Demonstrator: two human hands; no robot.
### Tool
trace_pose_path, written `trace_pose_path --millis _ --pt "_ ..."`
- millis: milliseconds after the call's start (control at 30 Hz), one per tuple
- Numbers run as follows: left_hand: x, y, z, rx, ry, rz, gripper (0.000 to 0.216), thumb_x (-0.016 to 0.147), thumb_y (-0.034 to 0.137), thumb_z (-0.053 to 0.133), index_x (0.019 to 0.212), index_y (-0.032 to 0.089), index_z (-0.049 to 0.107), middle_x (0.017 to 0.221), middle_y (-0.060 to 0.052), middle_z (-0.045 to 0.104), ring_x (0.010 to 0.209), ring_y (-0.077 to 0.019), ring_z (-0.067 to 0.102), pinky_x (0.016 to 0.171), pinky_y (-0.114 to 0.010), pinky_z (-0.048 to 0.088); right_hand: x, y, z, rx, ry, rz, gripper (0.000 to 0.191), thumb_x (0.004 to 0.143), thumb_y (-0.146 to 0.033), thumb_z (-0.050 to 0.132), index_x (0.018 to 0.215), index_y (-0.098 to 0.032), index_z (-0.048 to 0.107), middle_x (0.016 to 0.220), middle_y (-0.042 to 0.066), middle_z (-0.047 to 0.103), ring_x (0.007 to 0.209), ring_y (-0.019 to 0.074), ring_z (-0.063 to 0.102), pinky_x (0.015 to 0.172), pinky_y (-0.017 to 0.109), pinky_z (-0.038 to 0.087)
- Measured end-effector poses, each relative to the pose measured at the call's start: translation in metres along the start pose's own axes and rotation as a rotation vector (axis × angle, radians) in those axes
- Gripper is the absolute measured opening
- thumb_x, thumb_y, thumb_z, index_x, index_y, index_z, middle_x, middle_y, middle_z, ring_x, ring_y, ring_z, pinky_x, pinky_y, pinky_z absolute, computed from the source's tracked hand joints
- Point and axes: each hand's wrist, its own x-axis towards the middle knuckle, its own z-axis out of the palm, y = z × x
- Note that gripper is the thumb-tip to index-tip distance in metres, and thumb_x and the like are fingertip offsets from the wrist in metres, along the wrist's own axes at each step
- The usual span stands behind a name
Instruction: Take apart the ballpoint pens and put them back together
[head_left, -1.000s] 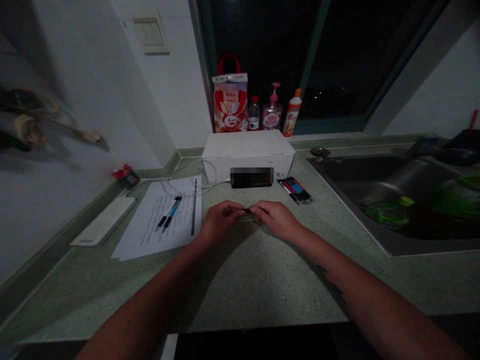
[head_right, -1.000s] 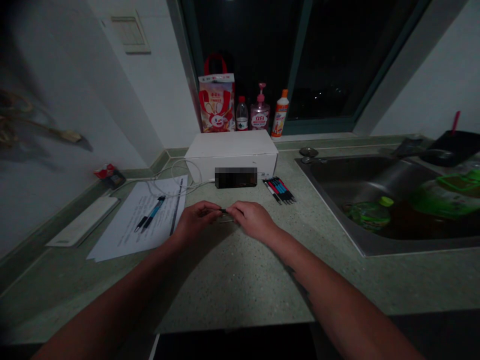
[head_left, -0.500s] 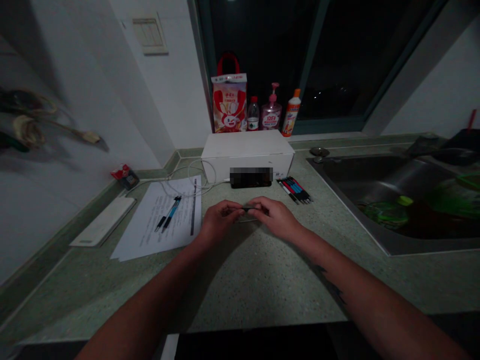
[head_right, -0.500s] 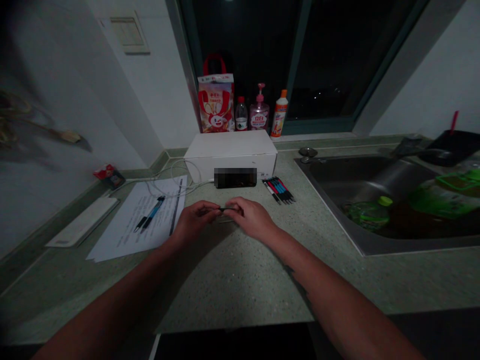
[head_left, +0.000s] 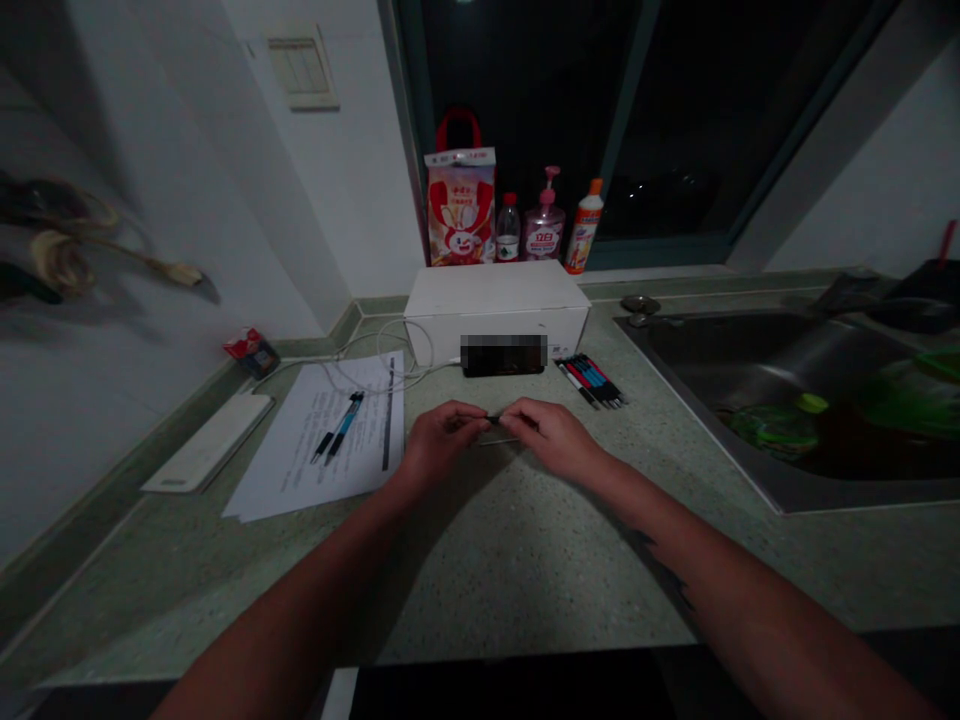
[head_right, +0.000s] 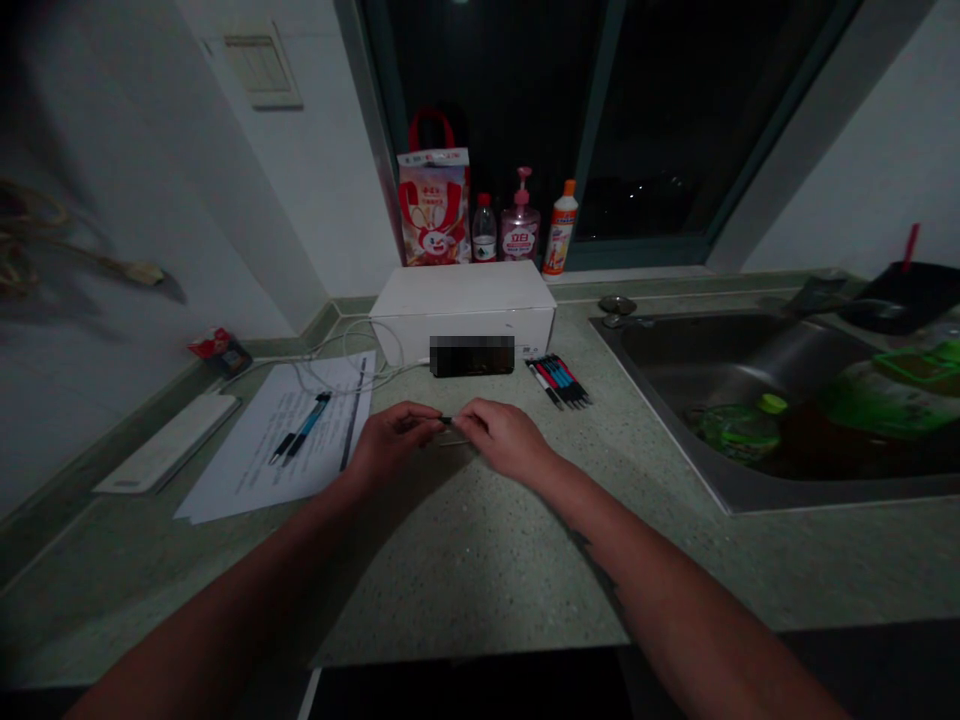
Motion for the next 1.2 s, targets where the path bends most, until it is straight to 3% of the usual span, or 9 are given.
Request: trace_pose_path --millis 167,233,300,467,600,767,967,1067,1200 --pt "0.0 0.0 -0.001 0.029 -0.001 0.01 0.013 0.073 0.027 0.074 0.082 0.017 0.072 0.071 -0.002 0.073 0.063 -0.0138 0.065 0.06 -0.025 0.052 0.0 0.0 0.001 0.027 0.018 0.006 0.021 0.089 -0.029 0.067 0.107 -0.02 0.064 0.088 0.002 0.07 0.075 0.0159 0.062 0.067 0.027 0.042" --pt "0.0 0.0 0.0 0.029 -0.007 0.011 0.012 0.074 0.027 0.074 0.082 0.017 0.072 0.07 -0.002 0.072 0.062 -0.0134 0.064 0.06 -0.025 0.052 0.0 0.0 0.001 0.005 0.005 -0.005 0.012 0.093 -0.03 0.061 0.097 -0.02 0.066 0.083 0.002 0.069 0.072 0.0159 0.061 0.065 0.027 0.041" --pt "-0.001 0.0 0.0 0.036 -0.015 0.019 0.012 0.075 0.027 0.073 0.082 0.018 0.072 0.07 -0.001 0.072 0.063 -0.0135 0.064 0.061 -0.025 0.052 0.0 0.001 0.001 -0.005 -0.029 -0.011 0.023 0.099 -0.032 0.051 0.086 -0.02 0.066 0.077 0.002 0.068 0.07 0.0157 0.06 0.065 0.027 0.041" --pt "-0.001 -0.001 -0.001 0.046 -0.005 0.013 0.014 0.074 0.028 0.073 0.082 0.017 0.072 0.069 -0.002 0.072 0.064 -0.0145 0.065 0.061 -0.025 0.053 -0.001 0.001 0.001 0.037 0.024 -0.006 0.02 0.088 -0.031 0.068 0.105 -0.021 0.065 0.092 0.002 0.072 0.074 0.0154 0.062 0.067 0.027 0.042" --pt "-0.001 0.0 -0.001 0.062 -0.02 0.014 0.016 0.075 0.03 0.073 0.085 0.017 0.073 0.071 -0.002 0.072 0.062 -0.0135 0.064 0.062 -0.025 0.052 0.0 0.001 0.0 0.021 -0.01 -0.008 0.017 0.097 -0.031 0.055 0.094 -0.02 0.067 0.082 0.002 0.07 0.072 0.0151 0.061 0.067 0.027 0.041" --pt "-0.002 0.003 -0.001 0.048 0.004 -0.012 0.012 0.074 0.027 0.074 0.081 0.017 0.073 0.066 0.0 0.071 0.058 -0.0115 0.061 0.059 -0.023 0.05 -0.001 0.003 0.001 0.01 0.031 -0.009 0.017 0.089 -0.031 0.066 0.102 -0.02 0.066 0.087 0.002 0.071 0.075 0.0153 0.061 0.067 0.026 0.04" --pt "-0.002 0.001 -0.004 0.154 -0.041 0.027 0.01 0.079 0.027 0.069 0.08 0.018 0.075 0.072 -0.002 0.074 0.063 -0.014 0.063 0.062 -0.026 0.051 0.0 -0.002 -0.003 -0.068 -0.052 0.007 0.023 0.099 -0.031 0.052 0.09 -0.02 0.069 0.078 0.002 0.07 0.071 0.015 0.061 0.065 0.026 0.038" --pt "-0.003 -0.005 -0.003 0.327 -0.102 0.125 0.01 0.081 0.025 0.069 0.085 0.021 0.077 0.079 -0.004 0.075 0.074 -0.0175 0.066 0.07 -0.03 0.052 0.001 -0.001 -0.007 -0.159 -0.039 0.037 0.025 0.099 -0.035 0.052 0.088 -0.021 0.07 0.084 0.003 0.071 0.076 0.0162 0.062 0.065 0.027 0.037" --pt "-0.008 -0.009 0.0 0.6 -0.314 0.368 0.008 0.078 0.024 0.073 0.085 0.024 0.078 0.083 -0.004 0.073 0.086 -0.0214 0.063 0.079 -0.035 0.049 0.0 0.003 -0.008 -0.329 -0.06 0.077 0.011 0.09 -0.029 0.061 0.09 -0.021 0.069 0.087 0.003 0.07 0.075 0.0154 0.061 0.064 0.027 0.035"
